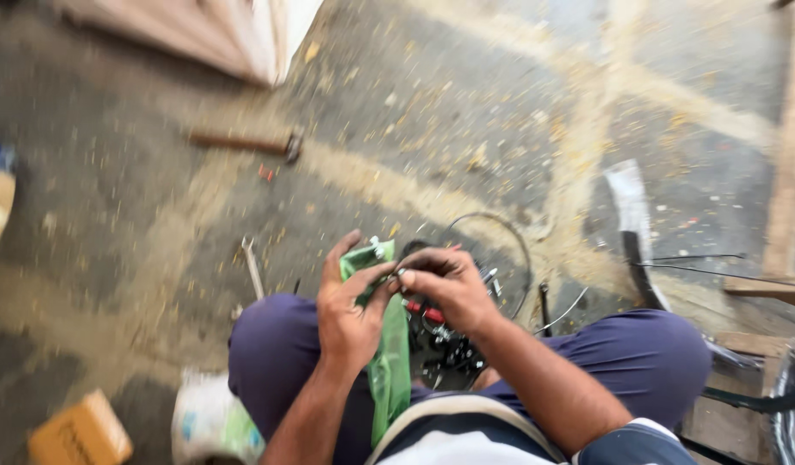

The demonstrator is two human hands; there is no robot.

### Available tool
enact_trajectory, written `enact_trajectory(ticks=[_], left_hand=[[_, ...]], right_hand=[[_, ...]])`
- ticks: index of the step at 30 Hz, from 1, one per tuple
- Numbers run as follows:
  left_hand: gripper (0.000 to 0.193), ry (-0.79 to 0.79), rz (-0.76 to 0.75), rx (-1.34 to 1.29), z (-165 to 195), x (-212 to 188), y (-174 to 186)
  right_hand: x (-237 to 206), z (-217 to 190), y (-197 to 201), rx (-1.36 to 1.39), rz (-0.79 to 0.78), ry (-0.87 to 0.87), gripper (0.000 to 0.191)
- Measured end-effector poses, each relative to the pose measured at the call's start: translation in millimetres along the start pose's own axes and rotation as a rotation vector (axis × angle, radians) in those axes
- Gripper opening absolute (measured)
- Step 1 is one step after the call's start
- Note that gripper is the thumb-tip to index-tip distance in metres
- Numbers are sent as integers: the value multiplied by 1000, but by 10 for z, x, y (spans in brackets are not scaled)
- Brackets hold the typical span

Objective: The person sits on the workshop floor assembling bicycle brake components. They wipe a black metal part with a green cloth, pick up brake calipers and levers from a pile, fit small bolts and hardware into the parts by hand, and use a wrench to tighten a component on a brake caliper.

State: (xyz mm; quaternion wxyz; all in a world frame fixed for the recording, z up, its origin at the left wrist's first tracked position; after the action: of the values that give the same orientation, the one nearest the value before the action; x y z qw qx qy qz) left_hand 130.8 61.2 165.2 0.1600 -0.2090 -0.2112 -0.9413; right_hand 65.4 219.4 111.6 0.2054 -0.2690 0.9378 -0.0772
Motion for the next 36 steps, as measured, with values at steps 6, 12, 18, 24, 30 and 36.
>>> enact_trajectory(ticks=[6, 12, 18, 24, 30, 36], left_hand=[[12, 93, -6, -133, 88, -162, -200], [16, 294, -41, -673, -180, -318, -507], [16, 474, -5, -981, -355, -397, -736], [12, 519, 70, -1136, -313, -345, -794], [12, 544, 46, -1181, -388, -363, -803], [13, 549, 12, -1165, -481, -351, -794]], right_hand=[[-403, -47, 160, 48, 57, 100, 20], [-595, -16, 252, -17, 135, 147, 26], [-651, 48, 293, 57, 171, 258, 19], [-710, 50, 241, -37, 237, 444, 15], [-737, -30, 169, -123, 257, 531, 15], [-687, -94, 74, -236, 287, 581, 17]])
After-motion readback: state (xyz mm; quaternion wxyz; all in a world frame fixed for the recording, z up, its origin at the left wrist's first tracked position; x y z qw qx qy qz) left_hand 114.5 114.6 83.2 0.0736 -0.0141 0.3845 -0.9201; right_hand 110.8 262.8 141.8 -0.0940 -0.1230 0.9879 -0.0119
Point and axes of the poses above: each hand's wrist, its own x-axis towards the middle knuckle, its own y-axis out of the back of the hand, z = x × y, the point moved 6 cm from there along x, towards the middle knuckle, and after that the axes turned 10 degrees about -y, right-handed, at the moved point
